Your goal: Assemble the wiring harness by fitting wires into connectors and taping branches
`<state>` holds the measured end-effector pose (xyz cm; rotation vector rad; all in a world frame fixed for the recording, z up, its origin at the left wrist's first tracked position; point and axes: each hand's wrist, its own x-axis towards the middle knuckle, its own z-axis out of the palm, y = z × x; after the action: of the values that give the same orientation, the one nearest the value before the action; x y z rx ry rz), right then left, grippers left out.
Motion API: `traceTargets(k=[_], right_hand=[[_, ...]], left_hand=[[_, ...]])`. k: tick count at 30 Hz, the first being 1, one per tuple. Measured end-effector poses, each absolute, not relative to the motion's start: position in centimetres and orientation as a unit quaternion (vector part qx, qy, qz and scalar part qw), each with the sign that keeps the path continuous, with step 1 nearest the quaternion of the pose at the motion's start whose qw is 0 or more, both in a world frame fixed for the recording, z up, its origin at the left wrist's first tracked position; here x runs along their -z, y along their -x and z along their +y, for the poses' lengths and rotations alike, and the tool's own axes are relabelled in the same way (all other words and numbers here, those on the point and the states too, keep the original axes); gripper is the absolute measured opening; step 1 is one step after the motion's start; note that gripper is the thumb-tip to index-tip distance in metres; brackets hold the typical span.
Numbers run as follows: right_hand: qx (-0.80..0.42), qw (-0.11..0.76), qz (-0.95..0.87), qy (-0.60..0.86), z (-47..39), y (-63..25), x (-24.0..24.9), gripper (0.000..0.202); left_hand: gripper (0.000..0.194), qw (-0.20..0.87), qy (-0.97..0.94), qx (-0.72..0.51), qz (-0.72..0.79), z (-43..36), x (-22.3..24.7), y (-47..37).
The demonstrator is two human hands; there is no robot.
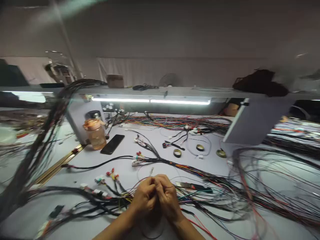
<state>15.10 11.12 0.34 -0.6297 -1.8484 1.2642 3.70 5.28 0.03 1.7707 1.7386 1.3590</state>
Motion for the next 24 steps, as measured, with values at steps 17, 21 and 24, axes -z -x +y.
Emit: traceTargets(k=[17, 21, 24], right_hand=[[-0.364, 0.434, -0.792, 0.228, 11.2, -14.4, 0.6, 0.04], [-0.46, 0.414, -0.754, 0.218, 11.6, -15.0, 1.2, 0.041], [-0.495, 0.412, -0.724, 0.248, 12.0, -15.2, 1.8, 0.048]], left_hand=[[0.019, 0.127, -0.61, -0.479, 0.618, 5.5, 0.0, -3.8], [0.022, 0.111, -0.644, -0.409, 0.637, 5.0, -1.5, -4.3], [0.021, 0.09, -0.644, -0.389, 0.652, 2.8, -5.5, -5.2]])
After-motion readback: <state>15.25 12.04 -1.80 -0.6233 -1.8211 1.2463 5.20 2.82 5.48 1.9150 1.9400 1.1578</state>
